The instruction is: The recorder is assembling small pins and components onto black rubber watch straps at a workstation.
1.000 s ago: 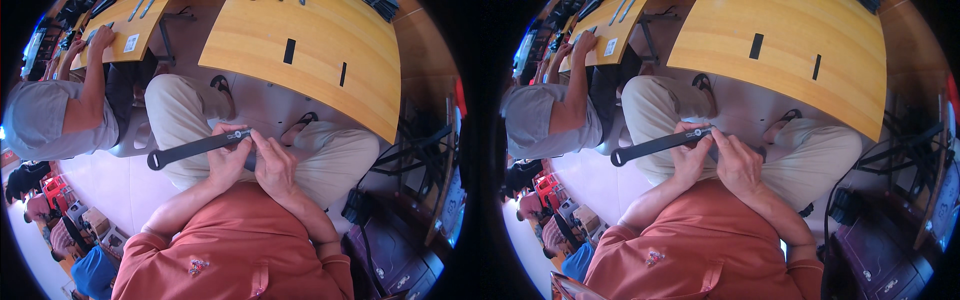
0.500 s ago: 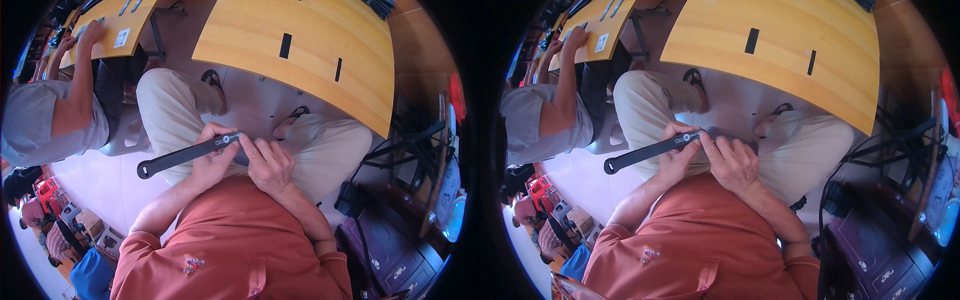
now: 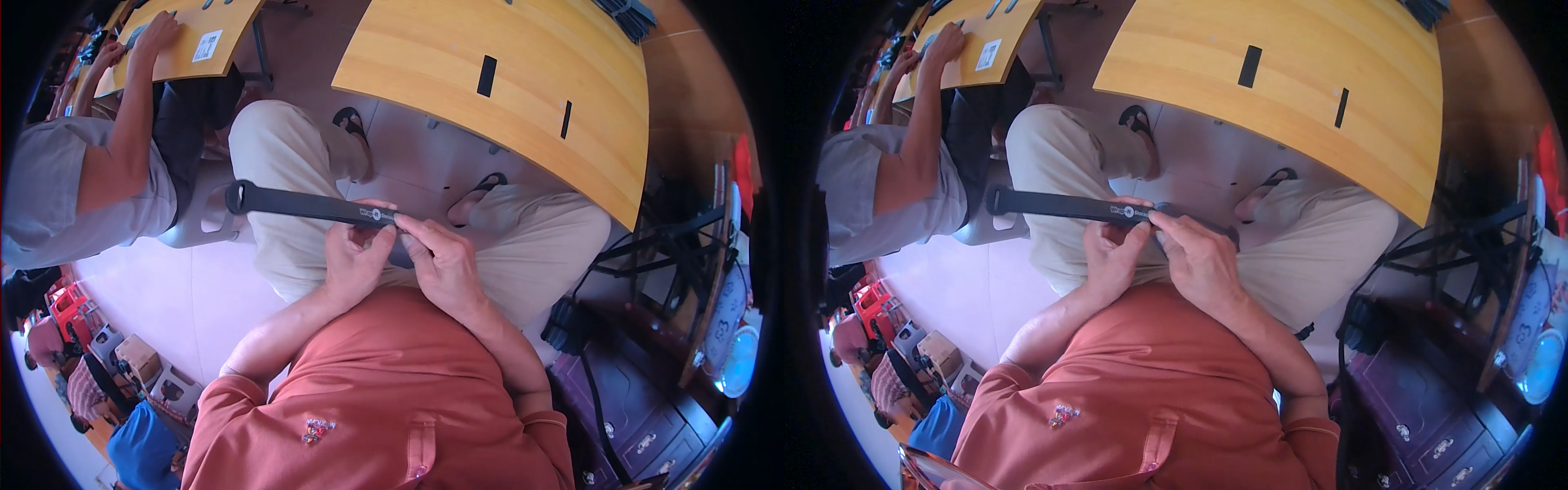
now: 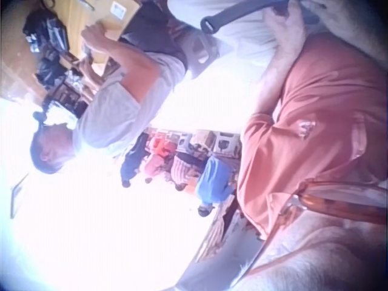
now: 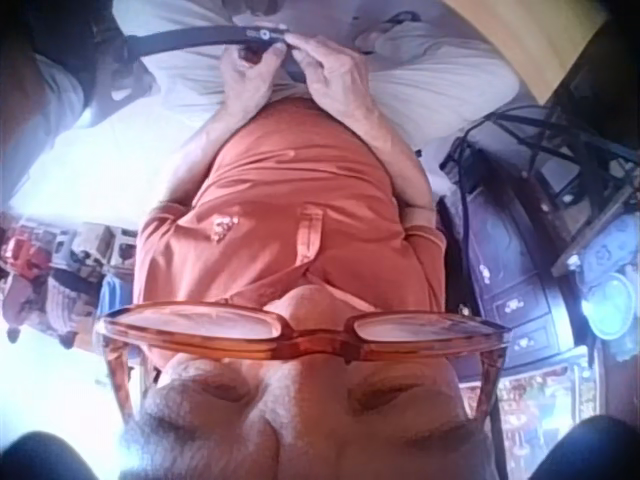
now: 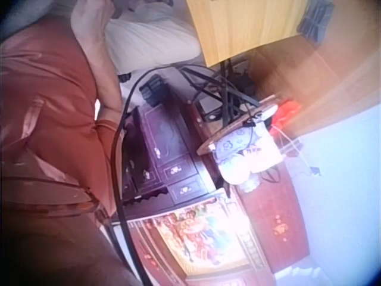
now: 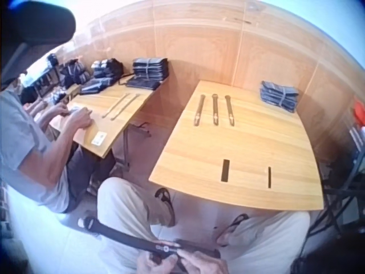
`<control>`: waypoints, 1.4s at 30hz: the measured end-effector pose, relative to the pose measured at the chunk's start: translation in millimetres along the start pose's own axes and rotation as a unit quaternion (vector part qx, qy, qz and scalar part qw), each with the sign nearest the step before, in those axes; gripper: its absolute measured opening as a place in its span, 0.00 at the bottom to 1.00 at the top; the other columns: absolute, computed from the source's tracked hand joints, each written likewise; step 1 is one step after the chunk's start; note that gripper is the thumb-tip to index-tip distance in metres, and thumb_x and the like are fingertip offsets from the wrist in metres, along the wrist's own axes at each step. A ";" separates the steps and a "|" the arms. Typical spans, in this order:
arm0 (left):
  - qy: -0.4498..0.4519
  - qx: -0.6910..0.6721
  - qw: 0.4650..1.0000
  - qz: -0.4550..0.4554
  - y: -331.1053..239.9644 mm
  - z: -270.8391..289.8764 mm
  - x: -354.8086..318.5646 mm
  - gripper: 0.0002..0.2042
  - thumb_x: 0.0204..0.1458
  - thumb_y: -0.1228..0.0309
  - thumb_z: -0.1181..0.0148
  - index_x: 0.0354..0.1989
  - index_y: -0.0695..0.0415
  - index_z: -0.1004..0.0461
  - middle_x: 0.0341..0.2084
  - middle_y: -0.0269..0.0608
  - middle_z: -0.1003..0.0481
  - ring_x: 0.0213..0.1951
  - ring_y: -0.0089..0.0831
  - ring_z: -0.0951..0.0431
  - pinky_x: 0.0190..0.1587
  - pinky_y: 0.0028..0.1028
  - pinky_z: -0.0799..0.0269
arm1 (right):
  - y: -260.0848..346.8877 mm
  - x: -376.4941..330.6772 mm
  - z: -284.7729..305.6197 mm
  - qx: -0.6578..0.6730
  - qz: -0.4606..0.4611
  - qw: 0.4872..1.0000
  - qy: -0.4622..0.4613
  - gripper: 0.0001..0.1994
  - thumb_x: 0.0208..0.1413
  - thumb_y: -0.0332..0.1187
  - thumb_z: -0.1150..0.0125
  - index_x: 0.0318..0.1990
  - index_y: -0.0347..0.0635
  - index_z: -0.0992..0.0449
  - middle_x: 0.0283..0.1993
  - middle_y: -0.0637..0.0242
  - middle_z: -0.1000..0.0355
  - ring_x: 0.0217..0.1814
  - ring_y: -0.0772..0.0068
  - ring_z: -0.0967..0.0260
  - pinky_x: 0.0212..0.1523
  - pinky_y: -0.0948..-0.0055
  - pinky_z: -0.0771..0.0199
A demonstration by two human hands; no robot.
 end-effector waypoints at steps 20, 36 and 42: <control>-0.088 -0.052 0.995 -0.022 -6.5 -21.0 9.4 0.12 0.54 0.85 0.42 0.45 0.62 0.34 0.40 0.41 0.24 0.39 0.20 0.24 0.43 0.21 0.25 | 5.8 -2.9 3.5 -0.118 0.049 0.983 -0.133 0.25 0.50 0.18 0.44 0.58 0.44 0.26 0.35 0.59 0.27 0.32 0.53 0.24 0.32 0.58 0.25; -0.034 0.056 0.994 -0.090 -3.8 -15.6 10.8 0.12 0.60 0.81 0.45 0.52 0.61 0.32 0.42 0.37 0.26 0.42 0.21 0.26 0.46 0.22 0.29 | 6.3 9.9 7.6 -0.140 0.064 0.985 -0.072 0.22 0.52 0.22 0.43 0.57 0.46 0.23 0.33 0.62 0.28 0.32 0.56 0.24 0.28 0.57 0.25; 0.040 0.230 0.966 -0.113 -9.5 4.1 11.0 0.11 0.54 0.78 0.42 0.45 0.64 0.27 0.33 0.41 0.24 0.31 0.23 0.24 0.33 0.24 0.29 | 16.5 -3.5 3.3 -0.310 0.133 0.941 -0.010 0.24 0.48 0.27 0.41 0.56 0.49 0.22 0.31 0.69 0.32 0.26 0.64 0.30 0.25 0.63 0.24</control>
Point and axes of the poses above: each hand's wrist, its own x-axis towards the middle knuckle, its own z-axis out of the back of the hand, y = z × x, the point moved 7 cm from there along x, towards the middle knuckle
